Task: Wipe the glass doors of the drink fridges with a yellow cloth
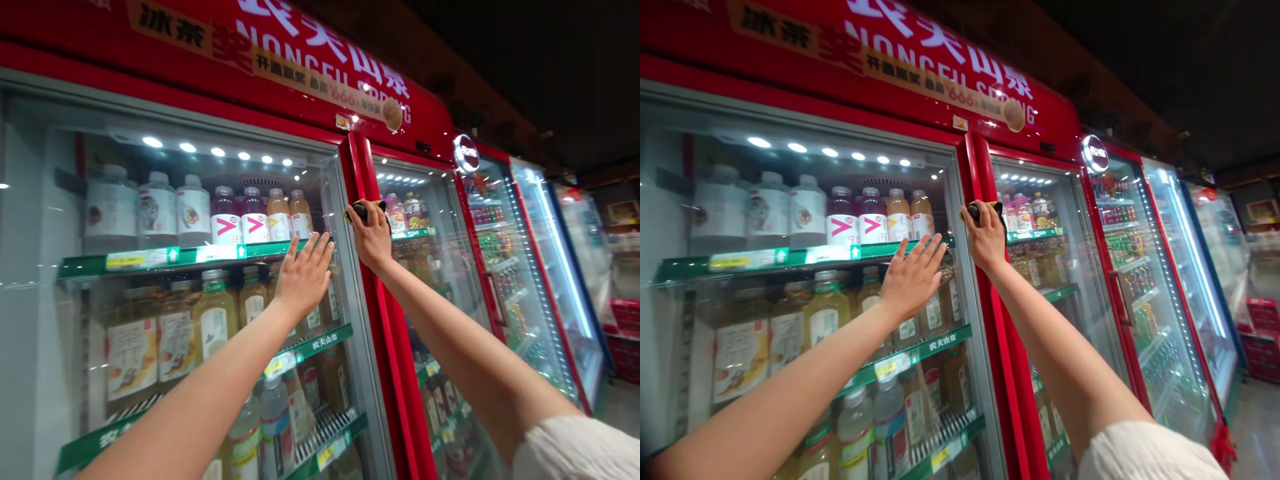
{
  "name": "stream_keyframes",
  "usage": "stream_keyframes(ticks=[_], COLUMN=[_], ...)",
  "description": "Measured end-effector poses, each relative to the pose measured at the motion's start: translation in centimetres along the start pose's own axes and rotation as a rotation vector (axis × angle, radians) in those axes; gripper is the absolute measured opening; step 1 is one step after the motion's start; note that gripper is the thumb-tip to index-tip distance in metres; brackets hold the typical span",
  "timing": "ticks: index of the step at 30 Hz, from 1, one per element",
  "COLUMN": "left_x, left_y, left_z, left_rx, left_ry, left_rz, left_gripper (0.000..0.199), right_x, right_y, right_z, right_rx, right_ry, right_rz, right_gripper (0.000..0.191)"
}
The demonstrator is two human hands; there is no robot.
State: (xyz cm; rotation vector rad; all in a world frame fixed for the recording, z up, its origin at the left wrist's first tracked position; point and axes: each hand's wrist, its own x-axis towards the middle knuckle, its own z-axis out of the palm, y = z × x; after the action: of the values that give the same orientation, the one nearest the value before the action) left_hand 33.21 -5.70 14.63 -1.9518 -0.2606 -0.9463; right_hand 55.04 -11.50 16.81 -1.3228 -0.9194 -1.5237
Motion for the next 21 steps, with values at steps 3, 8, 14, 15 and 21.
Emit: stream_keyframes(ticks=[3, 8, 14, 15, 21], left_x=[0.1, 0.1, -1.3, -1.6, -2.3], left_y=[-0.1, -1.1, -3.7, -4.3, -7.0], left_z=[-0.1, -1.8, -3.4, -3.5, -3.9], left_rx=[0.001, 0.001, 0.062, 0.072, 0.105], left_ry=[0.005, 0.068, 0.092, 0.088, 0.096], left_rz=[0.004, 0.046, 0.033, 0.029, -0.061], left_gripper=[0.059, 0.058, 0.059, 0.059, 0.059], right_x=[-0.5, 1.0, 1.3, 1.9, 5.7], right_y=[-0.1, -3.1, -6.5, -6.5, -6.4], right_z=[-0.6, -2.1, 0.8, 1.5, 2.7], right_rx=[0.035, 0.207, 0.317, 0.327, 0.324], right_ry=[0.002, 0.097, 0.074, 0.078, 0.122], right_rz=[-0.006, 0.02, 0.056, 0.104, 0.233], right_gripper=[0.053, 0.057, 0.046, 0.046, 0.045])
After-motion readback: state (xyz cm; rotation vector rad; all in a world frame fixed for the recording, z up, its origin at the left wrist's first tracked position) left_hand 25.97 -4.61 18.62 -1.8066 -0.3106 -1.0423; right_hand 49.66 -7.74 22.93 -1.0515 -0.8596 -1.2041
